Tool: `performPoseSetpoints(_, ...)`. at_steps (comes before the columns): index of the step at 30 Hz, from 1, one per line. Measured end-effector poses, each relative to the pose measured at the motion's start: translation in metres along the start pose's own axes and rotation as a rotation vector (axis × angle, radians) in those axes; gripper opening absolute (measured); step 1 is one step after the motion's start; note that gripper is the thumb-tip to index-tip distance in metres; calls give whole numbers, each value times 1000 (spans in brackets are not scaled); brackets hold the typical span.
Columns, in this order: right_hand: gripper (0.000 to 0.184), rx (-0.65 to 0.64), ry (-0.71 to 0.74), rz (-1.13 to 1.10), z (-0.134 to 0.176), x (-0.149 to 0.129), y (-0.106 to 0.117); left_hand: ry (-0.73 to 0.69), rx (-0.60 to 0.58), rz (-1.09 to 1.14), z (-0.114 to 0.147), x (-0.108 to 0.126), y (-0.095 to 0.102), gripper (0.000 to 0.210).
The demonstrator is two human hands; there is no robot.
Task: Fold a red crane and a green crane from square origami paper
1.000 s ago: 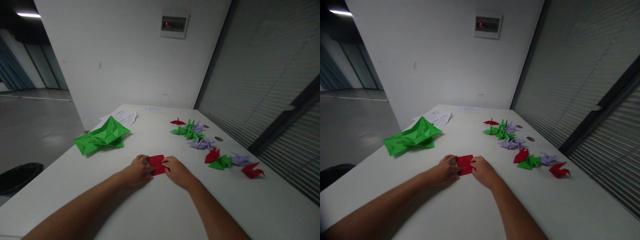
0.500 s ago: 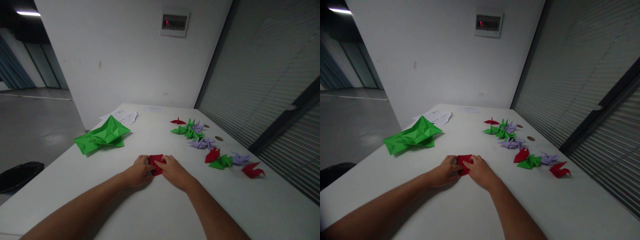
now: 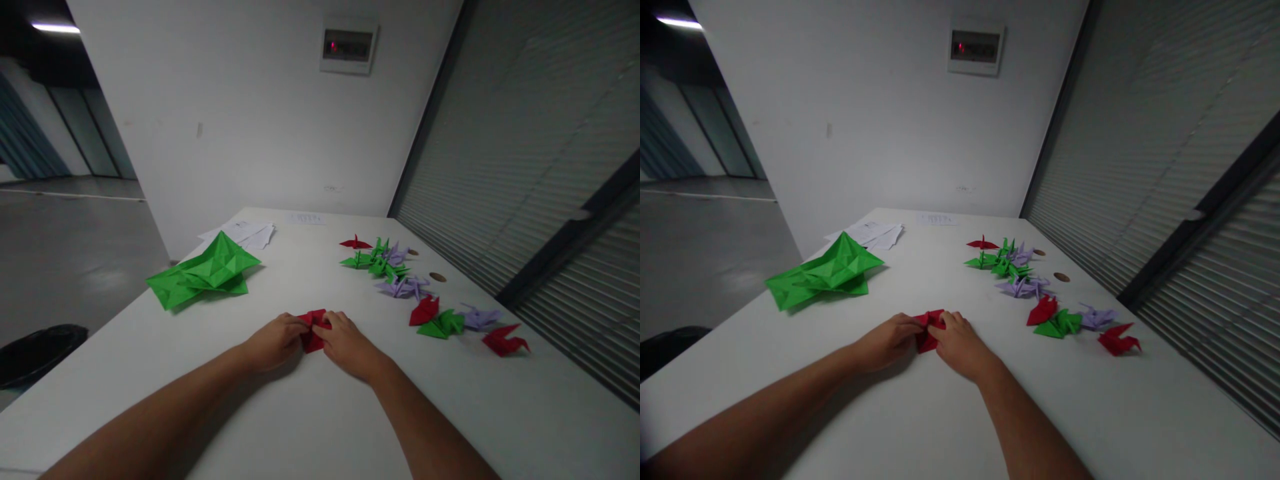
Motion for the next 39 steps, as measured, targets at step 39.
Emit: performPoseSetpoints(39,40,137,45,-234,0,8,10,-162,-197,-114,10,4,1,53)
Point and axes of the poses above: each hand's wrist, its own z-axis away from the middle knuckle, its own y-axis out of the back of the hand, x = y × z, the point moved 2 cm from there along -z, towards the middle knuckle, and after that the axes turned 2 degrees about y, right-handed, at the moved point
